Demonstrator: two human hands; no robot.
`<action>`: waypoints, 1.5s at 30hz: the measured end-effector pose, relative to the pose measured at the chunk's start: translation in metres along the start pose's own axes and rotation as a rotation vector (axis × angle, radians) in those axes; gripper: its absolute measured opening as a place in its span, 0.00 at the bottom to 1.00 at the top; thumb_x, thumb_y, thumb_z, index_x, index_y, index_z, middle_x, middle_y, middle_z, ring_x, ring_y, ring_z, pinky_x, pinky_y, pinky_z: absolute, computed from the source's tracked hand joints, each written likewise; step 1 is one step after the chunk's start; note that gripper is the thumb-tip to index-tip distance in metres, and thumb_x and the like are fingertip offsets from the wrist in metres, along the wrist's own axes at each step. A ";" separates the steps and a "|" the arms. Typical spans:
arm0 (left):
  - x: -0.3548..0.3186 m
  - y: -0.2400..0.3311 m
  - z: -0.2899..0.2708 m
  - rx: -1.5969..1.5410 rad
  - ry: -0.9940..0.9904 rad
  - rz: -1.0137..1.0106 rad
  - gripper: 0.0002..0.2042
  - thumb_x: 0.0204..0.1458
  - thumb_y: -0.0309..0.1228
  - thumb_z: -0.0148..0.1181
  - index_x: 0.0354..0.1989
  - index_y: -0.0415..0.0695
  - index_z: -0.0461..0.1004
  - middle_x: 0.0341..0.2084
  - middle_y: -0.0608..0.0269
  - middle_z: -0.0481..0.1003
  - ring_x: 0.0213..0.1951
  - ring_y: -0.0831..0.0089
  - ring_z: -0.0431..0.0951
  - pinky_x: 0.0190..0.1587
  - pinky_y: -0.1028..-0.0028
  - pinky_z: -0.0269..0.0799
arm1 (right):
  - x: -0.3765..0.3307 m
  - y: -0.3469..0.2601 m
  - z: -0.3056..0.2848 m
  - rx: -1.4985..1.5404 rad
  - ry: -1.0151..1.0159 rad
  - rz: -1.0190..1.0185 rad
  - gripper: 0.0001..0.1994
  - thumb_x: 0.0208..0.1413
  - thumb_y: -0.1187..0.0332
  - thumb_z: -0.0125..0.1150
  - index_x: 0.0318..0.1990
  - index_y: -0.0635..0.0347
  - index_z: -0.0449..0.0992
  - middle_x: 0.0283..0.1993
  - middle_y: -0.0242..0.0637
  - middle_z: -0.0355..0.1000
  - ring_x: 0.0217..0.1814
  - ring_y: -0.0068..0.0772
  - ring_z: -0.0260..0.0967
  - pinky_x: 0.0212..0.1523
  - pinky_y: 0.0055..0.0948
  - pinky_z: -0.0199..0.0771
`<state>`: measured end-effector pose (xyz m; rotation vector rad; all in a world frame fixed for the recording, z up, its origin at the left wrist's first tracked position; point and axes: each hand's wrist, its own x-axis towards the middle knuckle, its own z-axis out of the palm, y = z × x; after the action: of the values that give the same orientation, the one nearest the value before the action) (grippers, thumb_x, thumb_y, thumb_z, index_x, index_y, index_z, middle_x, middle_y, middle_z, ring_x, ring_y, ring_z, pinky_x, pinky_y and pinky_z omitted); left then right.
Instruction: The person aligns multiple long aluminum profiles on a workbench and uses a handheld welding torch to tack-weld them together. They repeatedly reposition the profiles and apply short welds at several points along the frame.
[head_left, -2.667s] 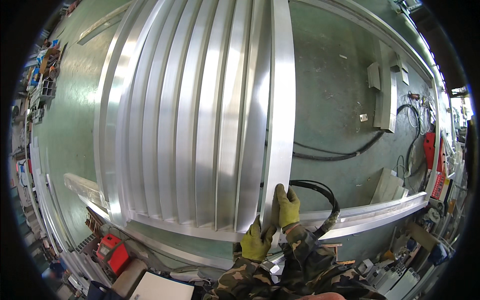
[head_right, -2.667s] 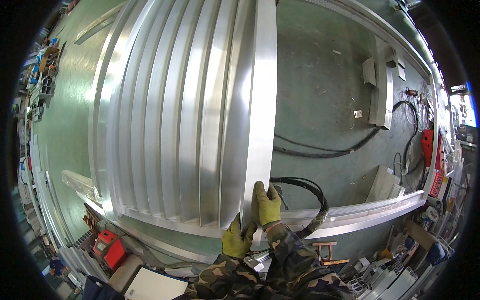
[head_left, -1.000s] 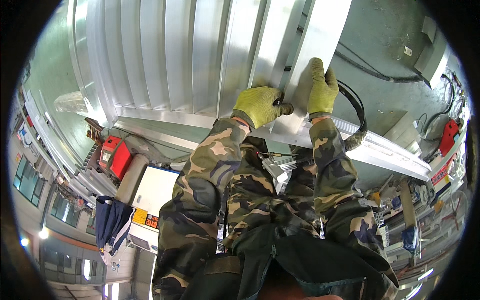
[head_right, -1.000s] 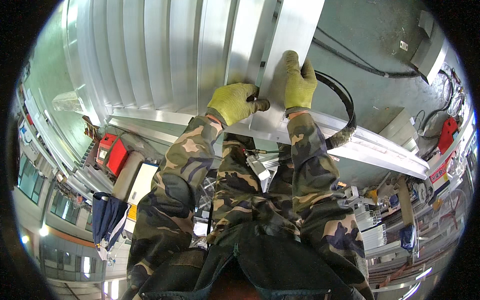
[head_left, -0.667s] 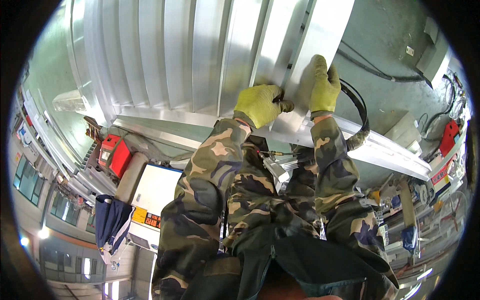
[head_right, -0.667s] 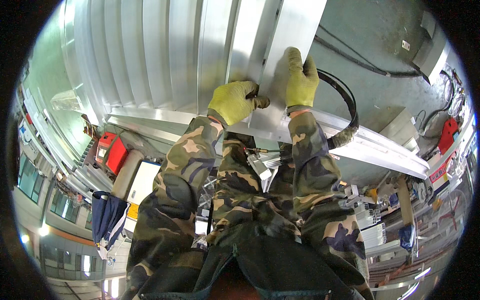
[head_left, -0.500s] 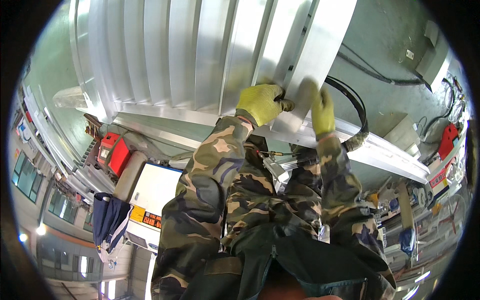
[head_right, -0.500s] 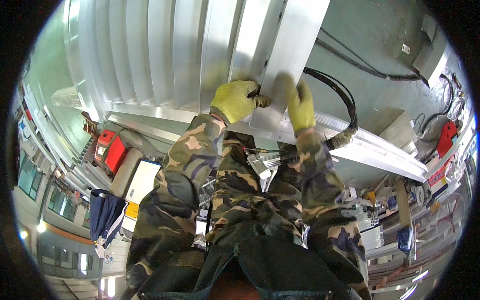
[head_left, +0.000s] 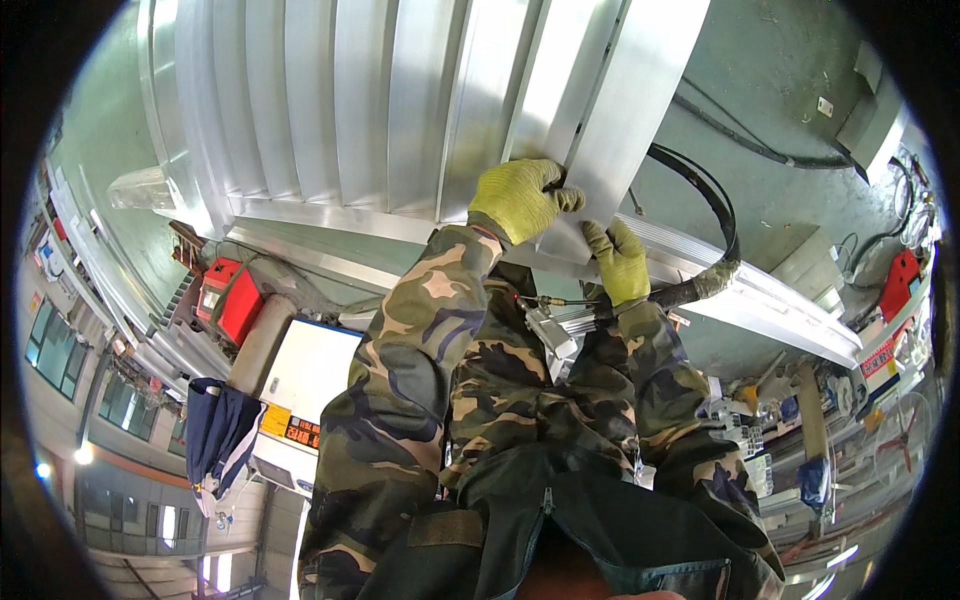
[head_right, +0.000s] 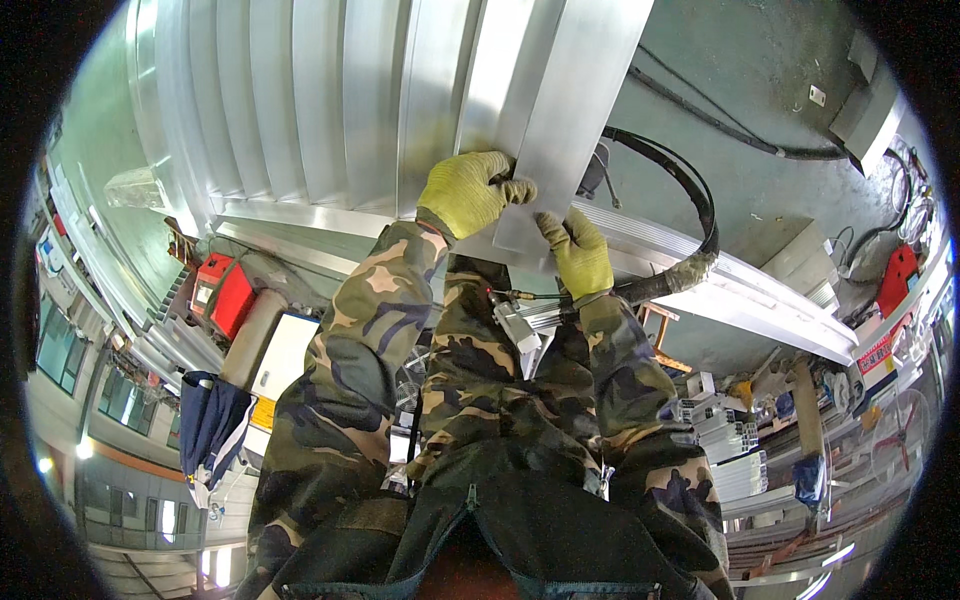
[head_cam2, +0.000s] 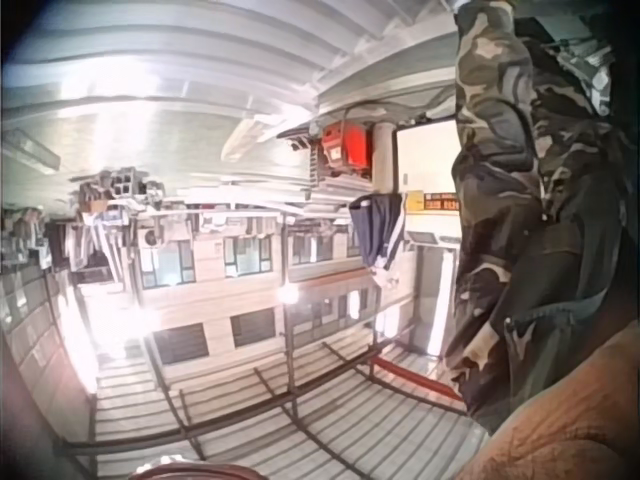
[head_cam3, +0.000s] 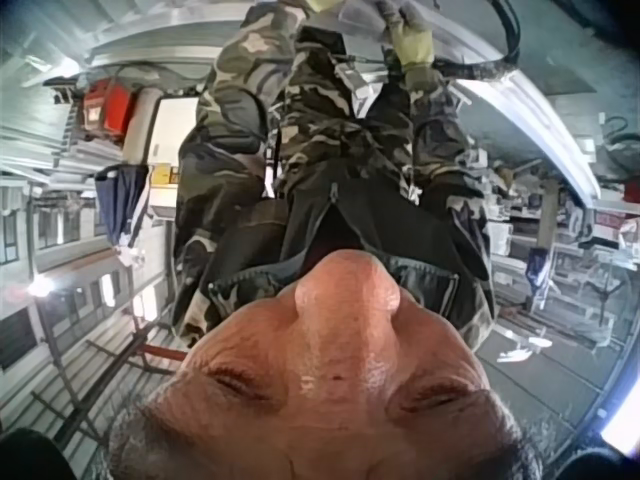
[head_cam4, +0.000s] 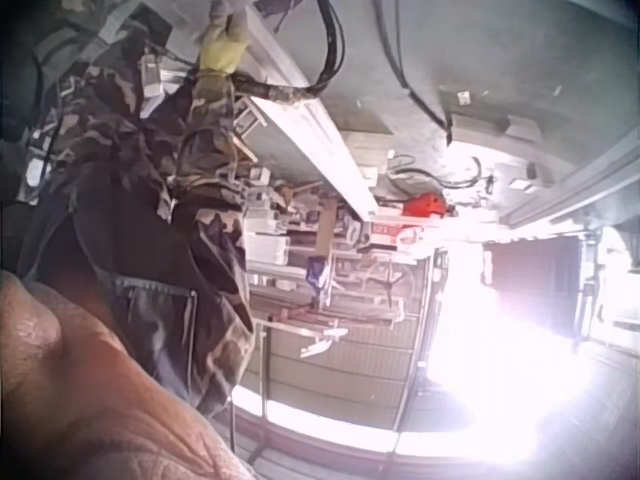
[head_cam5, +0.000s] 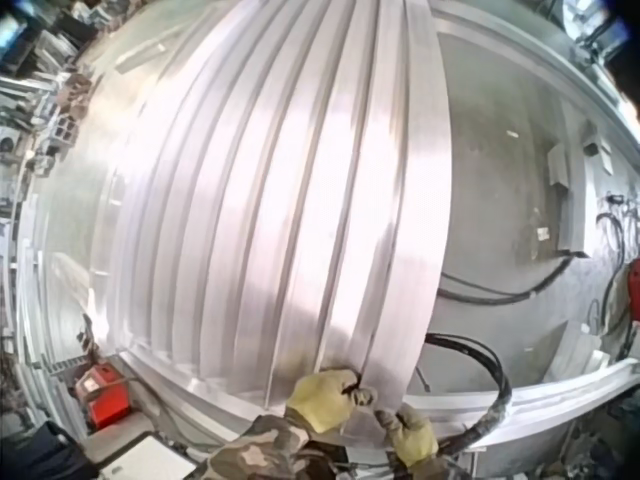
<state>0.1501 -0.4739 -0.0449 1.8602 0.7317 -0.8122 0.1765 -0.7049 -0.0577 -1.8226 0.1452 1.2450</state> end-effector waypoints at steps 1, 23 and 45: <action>0.002 0.003 0.000 -0.010 -0.009 -0.001 0.23 0.51 0.53 0.71 0.42 0.44 0.84 0.39 0.51 0.83 0.42 0.51 0.82 0.45 0.58 0.77 | 0.002 0.002 -0.001 0.005 0.012 -0.002 0.18 0.66 0.59 0.67 0.57 0.61 0.80 0.48 0.34 0.83 0.48 0.23 0.75 0.51 0.27 0.74; -0.010 -0.004 0.004 -0.021 0.070 0.057 0.26 0.50 0.58 0.70 0.34 0.43 0.82 0.31 0.48 0.81 0.37 0.47 0.81 0.40 0.56 0.75 | -0.011 0.009 0.009 -0.071 0.075 -0.144 0.18 0.70 0.61 0.59 0.60 0.63 0.77 0.48 0.43 0.83 0.51 0.31 0.79 0.52 0.31 0.77; -0.018 -0.009 -0.006 -0.314 -0.057 0.075 0.24 0.43 0.50 0.81 0.38 0.42 0.86 0.29 0.58 0.85 0.31 0.71 0.83 0.38 0.70 0.77 | 0.013 0.005 0.048 0.399 0.369 -0.031 0.23 0.70 0.54 0.62 0.58 0.67 0.77 0.46 0.35 0.79 0.47 0.25 0.73 0.50 0.28 0.74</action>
<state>0.1338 -0.4680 -0.0330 1.5673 0.7049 -0.6581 0.1471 -0.6680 -0.0754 -1.6728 0.5296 0.7781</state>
